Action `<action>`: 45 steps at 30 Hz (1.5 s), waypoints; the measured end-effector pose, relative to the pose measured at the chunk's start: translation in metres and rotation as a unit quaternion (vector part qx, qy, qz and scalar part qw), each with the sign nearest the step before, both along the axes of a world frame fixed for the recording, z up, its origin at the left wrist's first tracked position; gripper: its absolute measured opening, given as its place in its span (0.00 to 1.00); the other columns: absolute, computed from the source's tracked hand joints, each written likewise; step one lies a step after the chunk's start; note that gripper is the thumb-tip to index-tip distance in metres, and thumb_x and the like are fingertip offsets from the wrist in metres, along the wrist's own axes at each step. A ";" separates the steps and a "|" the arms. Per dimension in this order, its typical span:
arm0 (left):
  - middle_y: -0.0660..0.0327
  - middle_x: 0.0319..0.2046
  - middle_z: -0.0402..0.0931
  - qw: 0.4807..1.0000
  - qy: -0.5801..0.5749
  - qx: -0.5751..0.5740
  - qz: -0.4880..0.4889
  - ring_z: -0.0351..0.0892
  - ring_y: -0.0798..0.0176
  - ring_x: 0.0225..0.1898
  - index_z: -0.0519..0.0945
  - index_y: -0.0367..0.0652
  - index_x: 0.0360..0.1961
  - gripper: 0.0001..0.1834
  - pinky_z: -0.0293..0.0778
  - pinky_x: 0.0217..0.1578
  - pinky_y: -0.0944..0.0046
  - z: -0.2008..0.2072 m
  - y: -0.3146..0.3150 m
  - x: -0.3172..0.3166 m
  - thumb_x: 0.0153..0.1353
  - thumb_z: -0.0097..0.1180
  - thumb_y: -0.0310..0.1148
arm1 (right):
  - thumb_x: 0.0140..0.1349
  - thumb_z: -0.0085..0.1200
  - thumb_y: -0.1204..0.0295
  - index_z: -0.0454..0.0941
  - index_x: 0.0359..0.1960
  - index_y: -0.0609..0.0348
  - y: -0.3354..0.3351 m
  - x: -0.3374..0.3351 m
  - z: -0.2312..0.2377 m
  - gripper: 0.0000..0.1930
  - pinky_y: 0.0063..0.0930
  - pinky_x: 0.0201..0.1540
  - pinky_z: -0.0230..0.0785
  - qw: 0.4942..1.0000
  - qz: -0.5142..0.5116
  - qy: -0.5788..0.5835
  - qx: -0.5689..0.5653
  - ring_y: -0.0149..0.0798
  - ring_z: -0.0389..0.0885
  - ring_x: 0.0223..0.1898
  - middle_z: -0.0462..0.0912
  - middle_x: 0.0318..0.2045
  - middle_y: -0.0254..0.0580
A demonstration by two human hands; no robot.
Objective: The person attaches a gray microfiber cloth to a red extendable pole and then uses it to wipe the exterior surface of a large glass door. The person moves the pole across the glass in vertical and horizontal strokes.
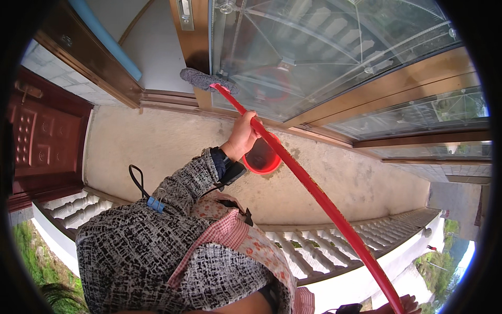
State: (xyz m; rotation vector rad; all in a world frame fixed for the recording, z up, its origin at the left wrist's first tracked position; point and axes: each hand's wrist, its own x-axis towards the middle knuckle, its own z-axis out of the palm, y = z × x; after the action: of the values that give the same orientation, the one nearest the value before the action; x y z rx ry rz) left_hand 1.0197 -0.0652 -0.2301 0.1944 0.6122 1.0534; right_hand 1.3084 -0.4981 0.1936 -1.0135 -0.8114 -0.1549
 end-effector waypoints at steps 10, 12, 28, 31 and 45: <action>0.64 0.26 0.73 0.976 0.048 -0.211 0.006 0.71 0.65 0.25 0.67 0.49 0.33 0.16 0.69 0.27 0.63 -0.081 0.010 -0.046 0.76 0.54 0.43 | 0.73 0.59 0.54 0.83 0.42 0.54 0.075 -0.104 -0.115 0.16 0.38 0.44 0.77 0.889 0.453 -0.054 -0.042 0.39 0.85 0.34 0.85 0.28 0.42; 0.61 0.28 0.73 0.975 0.005 -0.223 0.009 0.72 0.62 0.25 0.66 0.47 0.35 0.15 0.72 0.29 0.60 -0.097 0.002 -0.050 0.75 0.56 0.41 | 0.71 0.62 0.60 0.81 0.37 0.51 0.094 -0.127 -0.137 0.10 0.38 0.41 0.71 0.901 0.423 -0.045 -0.085 0.36 0.81 0.28 0.83 0.24 0.34; 0.55 0.33 0.73 0.943 0.094 -0.317 -0.039 0.77 0.55 0.35 0.70 0.39 0.41 0.06 0.80 0.37 0.54 -0.205 0.015 -0.170 0.75 0.53 0.29 | 0.67 0.58 0.73 0.80 0.34 0.58 0.214 -0.276 -0.278 0.04 0.55 0.58 0.74 0.853 0.362 -0.031 -0.376 0.47 0.87 0.39 0.86 0.27 0.38; 0.56 0.32 0.73 0.946 0.090 -0.309 -0.027 0.77 0.55 0.34 0.71 0.40 0.38 0.07 0.80 0.39 0.52 -0.239 0.059 -0.250 0.74 0.53 0.30 | 0.65 0.57 0.76 0.81 0.32 0.58 0.271 -0.343 -0.296 0.03 0.54 0.59 0.74 0.837 0.362 0.005 -0.410 0.47 0.87 0.39 0.86 0.27 0.38; 0.55 0.33 0.73 0.931 0.122 -0.331 0.095 0.79 0.53 0.36 0.72 0.38 0.38 0.07 0.81 0.44 0.50 -0.216 0.166 -0.470 0.74 0.51 0.30 | 0.69 0.59 0.68 0.81 0.35 0.58 0.432 -0.484 -0.317 0.07 0.56 0.59 0.71 0.823 0.428 0.080 -0.365 0.45 0.86 0.37 0.85 0.24 0.39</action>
State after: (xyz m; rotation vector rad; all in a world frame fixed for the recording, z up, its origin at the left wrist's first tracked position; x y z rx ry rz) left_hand 0.5501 0.1006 -0.4465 -0.3388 1.1979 0.9579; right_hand 0.8242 -0.0660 -0.1238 -1.2392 -1.1276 1.0828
